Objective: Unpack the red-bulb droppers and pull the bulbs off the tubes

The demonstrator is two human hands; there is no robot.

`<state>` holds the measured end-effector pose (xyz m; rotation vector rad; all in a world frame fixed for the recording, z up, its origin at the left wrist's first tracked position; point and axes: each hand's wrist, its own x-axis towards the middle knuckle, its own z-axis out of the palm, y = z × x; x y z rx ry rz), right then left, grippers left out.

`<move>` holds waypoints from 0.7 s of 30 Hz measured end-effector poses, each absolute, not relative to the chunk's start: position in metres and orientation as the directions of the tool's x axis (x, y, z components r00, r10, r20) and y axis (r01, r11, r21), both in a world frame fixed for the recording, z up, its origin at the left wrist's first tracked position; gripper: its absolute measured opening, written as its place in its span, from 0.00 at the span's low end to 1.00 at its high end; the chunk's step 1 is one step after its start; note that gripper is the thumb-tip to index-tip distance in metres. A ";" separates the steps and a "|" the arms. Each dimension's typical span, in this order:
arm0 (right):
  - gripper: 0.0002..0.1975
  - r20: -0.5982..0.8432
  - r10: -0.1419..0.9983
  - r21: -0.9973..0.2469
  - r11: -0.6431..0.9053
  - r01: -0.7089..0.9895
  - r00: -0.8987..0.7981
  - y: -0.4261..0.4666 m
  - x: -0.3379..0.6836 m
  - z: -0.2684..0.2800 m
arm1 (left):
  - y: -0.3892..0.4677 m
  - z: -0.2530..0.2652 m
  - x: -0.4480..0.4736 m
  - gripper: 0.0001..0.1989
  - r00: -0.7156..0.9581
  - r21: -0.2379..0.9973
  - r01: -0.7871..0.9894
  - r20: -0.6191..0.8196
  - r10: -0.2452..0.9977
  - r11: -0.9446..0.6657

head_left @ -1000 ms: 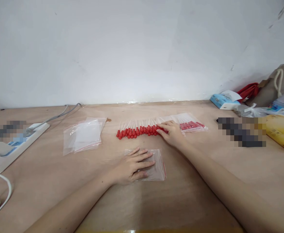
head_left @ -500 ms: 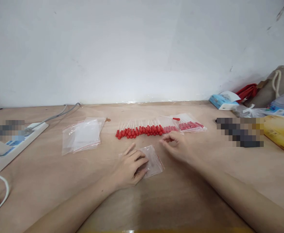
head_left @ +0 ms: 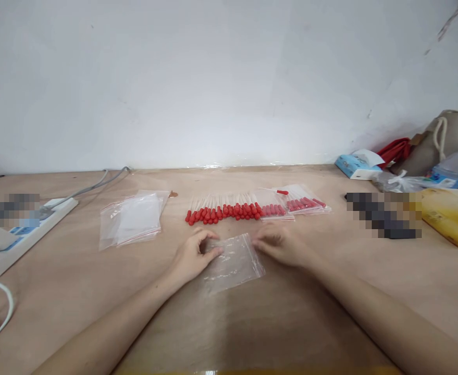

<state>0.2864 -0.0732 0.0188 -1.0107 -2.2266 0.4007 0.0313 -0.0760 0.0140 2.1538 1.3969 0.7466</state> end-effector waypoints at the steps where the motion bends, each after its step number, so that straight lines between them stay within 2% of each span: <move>1: 0.09 0.472 0.796 -0.502 0.596 0.627 -0.379 -0.061 0.293 0.019 | -0.072 0.014 0.028 0.16 0.307 0.652 0.684 0.147 0.940 -0.326; 4: 0.11 0.451 0.892 -0.415 0.234 0.879 -0.025 -0.017 0.319 0.018 | -0.065 0.017 0.019 0.18 0.313 0.679 0.699 -0.007 0.950 -0.225; 5: 0.14 0.443 0.896 -0.401 0.173 0.900 0.025 -0.001 0.327 0.016 | -0.064 0.018 0.018 0.16 0.332 0.676 0.707 -0.057 0.942 -0.208; 7: 0.17 0.423 0.904 -0.389 0.118 0.914 0.064 0.026 0.341 0.013 | -0.066 0.021 0.017 0.11 0.368 0.650 0.728 -0.102 0.924 -0.218; 11: 0.18 0.383 0.917 -0.390 0.052 0.919 0.111 0.051 0.351 0.006 | -0.071 0.028 0.020 0.08 0.416 0.578 0.742 0.000 0.909 -0.340; 14: 0.16 0.407 0.906 -0.408 0.071 0.910 0.111 0.051 0.350 0.003 | -0.063 0.035 0.013 0.07 0.422 0.641 0.685 0.040 0.906 -0.347; 16: 0.14 0.450 0.887 -0.431 0.109 0.896 0.109 0.046 0.346 0.004 | -0.050 0.045 -0.003 0.09 0.329 0.691 0.655 0.104 0.939 -0.305; 18: 0.13 0.496 0.861 -0.464 0.149 0.873 0.117 0.039 0.337 0.008 | -0.034 0.057 -0.027 0.11 0.090 0.728 0.656 0.189 0.978 -0.201; 21: 0.12 0.552 0.824 -0.508 0.212 0.835 0.126 0.027 0.311 0.019 | -0.014 0.068 -0.072 0.13 -0.264 0.766 0.643 0.224 0.938 -0.002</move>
